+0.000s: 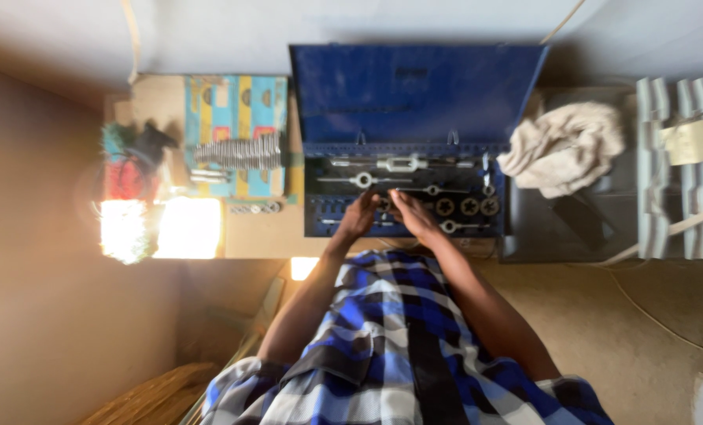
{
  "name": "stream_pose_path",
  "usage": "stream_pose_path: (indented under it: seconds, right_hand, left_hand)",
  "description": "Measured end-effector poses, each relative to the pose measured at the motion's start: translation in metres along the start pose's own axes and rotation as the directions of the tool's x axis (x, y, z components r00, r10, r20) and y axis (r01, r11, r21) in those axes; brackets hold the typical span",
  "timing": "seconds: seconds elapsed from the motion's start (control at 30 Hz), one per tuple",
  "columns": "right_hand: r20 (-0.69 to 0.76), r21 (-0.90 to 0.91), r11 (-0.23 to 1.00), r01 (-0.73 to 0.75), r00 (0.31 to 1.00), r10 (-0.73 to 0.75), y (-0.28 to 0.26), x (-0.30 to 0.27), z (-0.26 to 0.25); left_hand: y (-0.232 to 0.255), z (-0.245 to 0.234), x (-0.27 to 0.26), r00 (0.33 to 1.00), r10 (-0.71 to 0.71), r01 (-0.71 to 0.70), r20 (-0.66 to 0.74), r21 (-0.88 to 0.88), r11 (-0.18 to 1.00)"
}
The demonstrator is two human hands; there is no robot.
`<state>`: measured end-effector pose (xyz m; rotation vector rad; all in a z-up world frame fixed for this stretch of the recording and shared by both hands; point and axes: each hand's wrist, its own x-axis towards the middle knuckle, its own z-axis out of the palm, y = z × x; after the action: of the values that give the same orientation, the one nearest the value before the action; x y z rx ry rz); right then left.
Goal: Inspecting and organizing components of a tap and die tool set.
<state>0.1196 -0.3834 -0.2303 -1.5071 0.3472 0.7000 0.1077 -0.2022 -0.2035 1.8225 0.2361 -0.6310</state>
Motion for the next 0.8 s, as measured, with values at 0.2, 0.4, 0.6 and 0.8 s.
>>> stream_pose_path:
  seconds: [0.2, 0.4, 0.6, 0.8]
  right_hand:
    - [-0.031, -0.138, 0.989, 0.052, 0.998, -0.057, 0.017, 0.016, -0.014]
    - [-0.073, -0.199, 0.944, 0.265, 0.956, -0.284, -0.019, -0.018, -0.005]
    - [-0.002, -0.408, 0.821, 0.4, 0.898, -0.439, -0.033, -0.022, -0.01]
    - [-0.037, -0.364, 0.842, 0.398, 0.897, -0.44, -0.055, -0.041, -0.001]
  left_hand:
    - [0.0, -0.002, -0.004, 0.999, -0.019, 0.018, -0.029, -0.03, 0.999]
    - [-0.011, 0.0, 0.006, 0.989, 0.092, -0.099, -0.117, -0.06, 0.993]
    - [0.025, -0.01, -0.024, 0.956, 0.197, -0.239, -0.22, -0.188, 0.953]
    - [0.021, -0.005, -0.025, 0.943, 0.113, -0.231, -0.312, -0.374, 0.898]
